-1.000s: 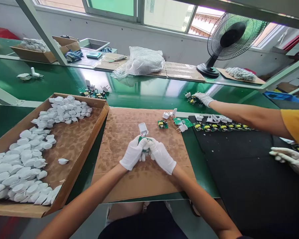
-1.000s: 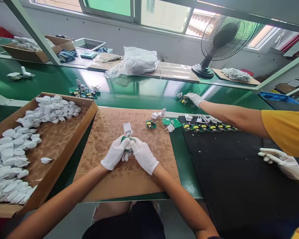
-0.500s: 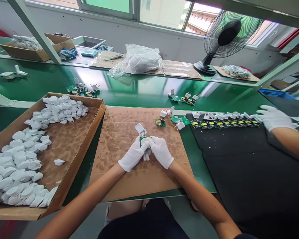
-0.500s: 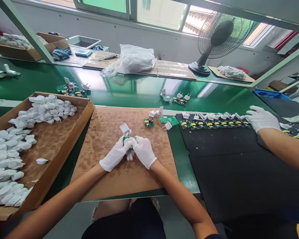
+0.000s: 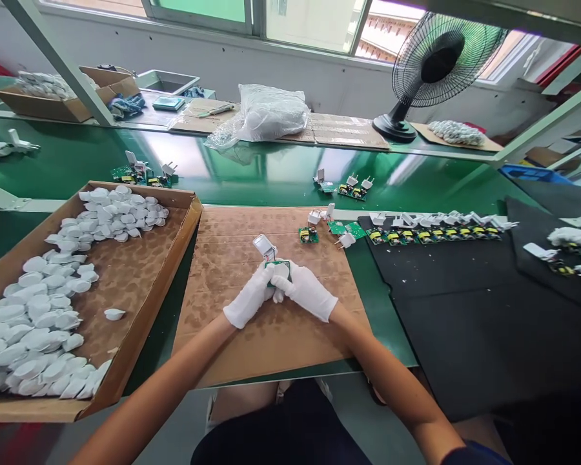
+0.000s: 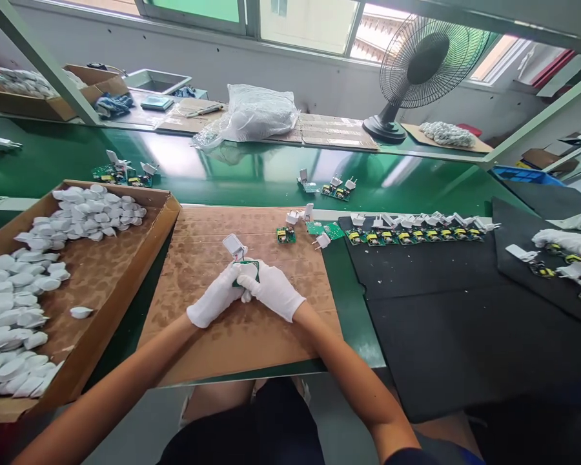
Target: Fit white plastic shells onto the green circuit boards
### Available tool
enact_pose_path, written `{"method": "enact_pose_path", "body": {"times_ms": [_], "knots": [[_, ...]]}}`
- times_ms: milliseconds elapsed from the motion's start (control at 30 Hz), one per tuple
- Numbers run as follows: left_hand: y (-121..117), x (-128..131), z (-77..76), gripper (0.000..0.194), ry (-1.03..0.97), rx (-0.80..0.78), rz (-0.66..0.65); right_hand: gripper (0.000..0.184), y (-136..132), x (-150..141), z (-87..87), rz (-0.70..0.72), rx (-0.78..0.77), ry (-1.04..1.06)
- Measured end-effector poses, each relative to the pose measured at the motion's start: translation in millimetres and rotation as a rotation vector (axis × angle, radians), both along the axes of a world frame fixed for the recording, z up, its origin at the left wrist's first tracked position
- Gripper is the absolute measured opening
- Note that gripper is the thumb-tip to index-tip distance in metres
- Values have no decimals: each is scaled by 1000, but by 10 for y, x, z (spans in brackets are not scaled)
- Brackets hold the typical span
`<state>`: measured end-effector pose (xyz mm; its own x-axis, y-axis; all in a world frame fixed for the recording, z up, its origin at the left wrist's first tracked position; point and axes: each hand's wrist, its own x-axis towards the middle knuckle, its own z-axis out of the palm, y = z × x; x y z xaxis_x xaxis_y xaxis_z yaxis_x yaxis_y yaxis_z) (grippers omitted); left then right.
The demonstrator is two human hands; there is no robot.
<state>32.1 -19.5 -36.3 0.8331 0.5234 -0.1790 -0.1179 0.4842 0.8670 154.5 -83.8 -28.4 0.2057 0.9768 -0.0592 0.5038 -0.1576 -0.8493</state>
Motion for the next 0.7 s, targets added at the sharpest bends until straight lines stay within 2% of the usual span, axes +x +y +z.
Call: {"method": "enact_pose_path", "body": {"times_ms": [133,300,500,600,700], "knots": [[-28,36,-52,31,16,-4,46,28,-24,28,6,96,19,-42],[-43,74,-26,29,102,121,149,28,-67,43,24,198,28,131],[-3,43,-66,34,138,194,215,38,-30,-32,7,117,-36,271],[24,23,-60,39,97,165,166,36,-2,-82,2,8,-29,205],[49,15,9,39,49,194,-8,37,1,-108,-20,-72,-11,194]]}}
